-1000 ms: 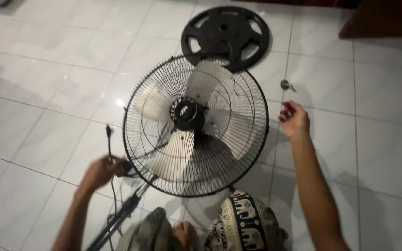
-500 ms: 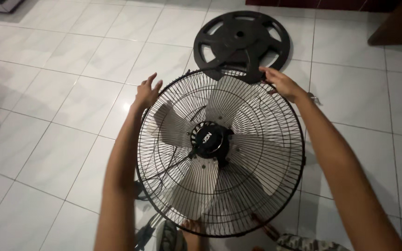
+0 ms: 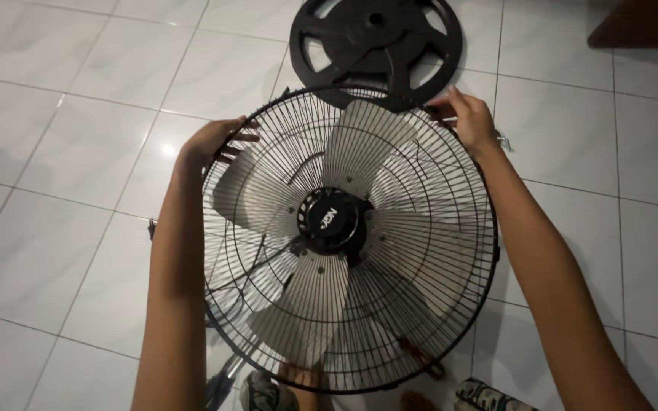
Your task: The person wipes the fan motor housing with a cloth, then attaches the fan blades to the motor shaft and secures them with a nut. They then wipe the front fan cage and attach it to the fan assembly.
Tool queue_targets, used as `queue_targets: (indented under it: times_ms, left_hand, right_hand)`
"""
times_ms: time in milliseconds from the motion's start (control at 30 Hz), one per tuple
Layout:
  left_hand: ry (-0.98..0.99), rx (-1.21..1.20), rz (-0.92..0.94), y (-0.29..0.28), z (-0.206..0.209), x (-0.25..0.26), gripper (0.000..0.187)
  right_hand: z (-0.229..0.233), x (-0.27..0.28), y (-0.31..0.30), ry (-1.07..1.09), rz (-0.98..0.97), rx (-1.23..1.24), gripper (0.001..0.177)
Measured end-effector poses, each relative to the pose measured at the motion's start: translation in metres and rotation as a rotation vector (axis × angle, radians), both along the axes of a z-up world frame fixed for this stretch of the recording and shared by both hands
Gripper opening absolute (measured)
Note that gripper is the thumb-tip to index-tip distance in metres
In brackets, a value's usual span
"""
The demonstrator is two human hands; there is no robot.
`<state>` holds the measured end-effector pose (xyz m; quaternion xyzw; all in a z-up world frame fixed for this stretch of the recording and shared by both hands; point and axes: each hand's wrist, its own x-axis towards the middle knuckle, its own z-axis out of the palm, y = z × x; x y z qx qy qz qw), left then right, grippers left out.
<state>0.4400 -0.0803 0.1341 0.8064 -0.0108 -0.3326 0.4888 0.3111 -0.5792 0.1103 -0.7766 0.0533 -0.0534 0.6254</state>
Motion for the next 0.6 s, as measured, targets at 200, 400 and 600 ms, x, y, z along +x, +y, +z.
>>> queue_targets:
  times_ms: [200, 400, 600]
  left_hand:
    - [0.017, 0.061, 0.001, -0.009, 0.022, -0.017, 0.05]
    - [-0.003, 0.063, 0.025, -0.007, 0.015, -0.019, 0.051]
    - [-0.005, 0.062, 0.031, -0.003, 0.001, -0.008, 0.052]
  right_hand:
    - [0.018, -0.008, 0.006, 0.072, 0.004, -0.057, 0.046]
    - [0.05, -0.036, 0.0, 0.27, 0.281, 0.054, 0.065]
    - [0.038, -0.053, 0.006, 0.136, 0.519, 0.505, 0.1]
